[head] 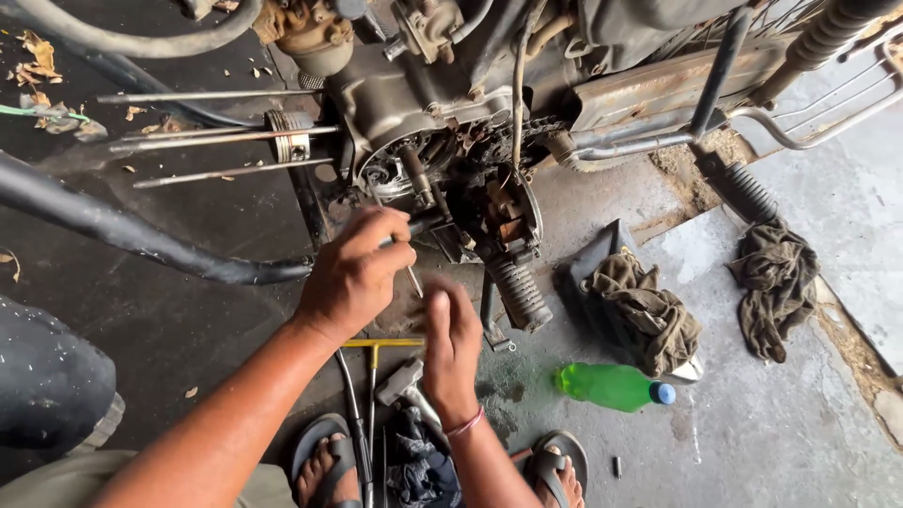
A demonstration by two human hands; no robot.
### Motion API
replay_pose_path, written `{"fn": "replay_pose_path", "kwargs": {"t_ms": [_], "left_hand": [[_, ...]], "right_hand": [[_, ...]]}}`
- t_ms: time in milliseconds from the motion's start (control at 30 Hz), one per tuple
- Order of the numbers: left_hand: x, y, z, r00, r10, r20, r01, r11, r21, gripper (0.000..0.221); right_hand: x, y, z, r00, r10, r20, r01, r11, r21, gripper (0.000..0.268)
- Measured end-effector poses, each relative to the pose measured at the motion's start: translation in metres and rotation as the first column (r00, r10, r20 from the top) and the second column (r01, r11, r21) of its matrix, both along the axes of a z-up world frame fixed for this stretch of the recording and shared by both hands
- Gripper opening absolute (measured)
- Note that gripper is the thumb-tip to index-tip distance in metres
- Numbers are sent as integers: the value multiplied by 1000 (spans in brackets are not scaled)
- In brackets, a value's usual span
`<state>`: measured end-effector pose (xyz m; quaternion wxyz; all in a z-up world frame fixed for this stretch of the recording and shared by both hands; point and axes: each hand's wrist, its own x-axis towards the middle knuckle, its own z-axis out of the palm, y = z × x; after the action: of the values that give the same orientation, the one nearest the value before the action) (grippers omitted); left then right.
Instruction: The person crouches beside a motorcycle with its engine casing removed and works on the engine internals. They grip and turn parts with pliers, tap a component with a hammer, use a wrench on fasteners, and reposition small parts by hand while leaning over the engine.
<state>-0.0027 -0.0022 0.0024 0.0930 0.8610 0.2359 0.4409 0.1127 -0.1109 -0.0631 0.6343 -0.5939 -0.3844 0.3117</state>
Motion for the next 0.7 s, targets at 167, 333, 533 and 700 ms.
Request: {"fn": "replay_pose_path", "kwargs": {"t_ms": [167, 333, 533, 700], "left_hand": [[-2, 2, -10, 987, 138, 76, -125, 979, -158, 13], [-10, 15, -35, 856, 412, 314, -65, 686, -725, 12], [7, 33, -35, 790, 407, 459, 428, 170, -887, 20], [15, 35, -39, 746, 533, 400, 388, 141, -911, 10]], "right_hand": [[-13, 43, 59, 968, 70, 240, -45, 993, -110, 36], [-32, 61, 89, 744, 57, 666, 132, 964, -230, 29], [-17, 67, 92, 690, 89, 719, 105, 970, -221, 21], [-8, 78, 52, 425, 203, 882, 83, 962, -262, 12]]}}
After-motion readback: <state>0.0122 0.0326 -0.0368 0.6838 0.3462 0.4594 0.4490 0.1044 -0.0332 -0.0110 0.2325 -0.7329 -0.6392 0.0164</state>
